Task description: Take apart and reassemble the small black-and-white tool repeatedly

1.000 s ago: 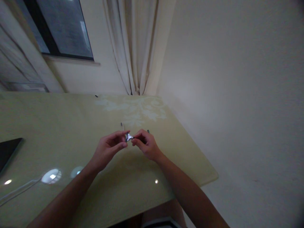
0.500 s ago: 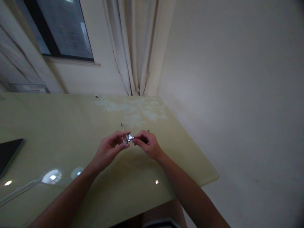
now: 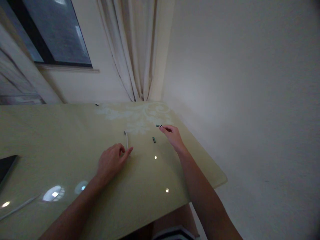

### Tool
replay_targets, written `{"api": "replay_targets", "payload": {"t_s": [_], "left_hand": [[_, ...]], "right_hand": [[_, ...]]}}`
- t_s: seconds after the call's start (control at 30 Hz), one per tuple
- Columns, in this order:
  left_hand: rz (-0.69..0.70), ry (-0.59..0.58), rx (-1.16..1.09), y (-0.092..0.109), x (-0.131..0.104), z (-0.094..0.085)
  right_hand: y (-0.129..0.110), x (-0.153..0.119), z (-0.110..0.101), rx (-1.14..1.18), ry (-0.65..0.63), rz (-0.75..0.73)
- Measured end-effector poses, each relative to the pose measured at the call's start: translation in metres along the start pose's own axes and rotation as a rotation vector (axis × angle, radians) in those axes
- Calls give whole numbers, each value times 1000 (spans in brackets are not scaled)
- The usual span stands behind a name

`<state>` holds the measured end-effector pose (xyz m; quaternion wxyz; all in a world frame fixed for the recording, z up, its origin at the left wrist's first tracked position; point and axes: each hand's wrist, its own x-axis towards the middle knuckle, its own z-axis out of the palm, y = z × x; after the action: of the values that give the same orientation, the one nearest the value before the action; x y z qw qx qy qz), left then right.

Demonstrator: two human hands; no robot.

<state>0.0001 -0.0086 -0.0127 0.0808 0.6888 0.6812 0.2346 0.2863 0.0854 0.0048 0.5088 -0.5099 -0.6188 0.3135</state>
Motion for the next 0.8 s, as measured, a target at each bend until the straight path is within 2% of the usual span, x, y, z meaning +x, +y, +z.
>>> {"api": "replay_targets", "payload": {"t_s": [0.1, 0.2, 0.33, 0.47, 0.57, 0.67, 0.73, 0.8], "left_hand": [[16, -76, 161, -1, 2, 5], [28, -121, 219, -1, 4, 4], [-4, -154, 220, -4, 3, 1], [-46, -122, 154, -7, 1, 1], [-46, -41, -28, -4, 0, 3], [22, 27, -298, 11, 1, 6], [109, 49, -416, 30, 4, 10], [194, 45, -467, 52, 10, 15]], "right_hand": [[13, 3, -8, -268, 8, 88], [19, -1, -3, -456, 18, 163], [18, -6, 14, -597, 10, 188], [17, -9, 23, -672, 16, 182], [18, -9, 24, -590, 68, 138], [13, -10, 27, -350, 126, 14], [5, -11, 32, -152, 48, -56], [-3, -14, 39, 40, -100, -90]]}}
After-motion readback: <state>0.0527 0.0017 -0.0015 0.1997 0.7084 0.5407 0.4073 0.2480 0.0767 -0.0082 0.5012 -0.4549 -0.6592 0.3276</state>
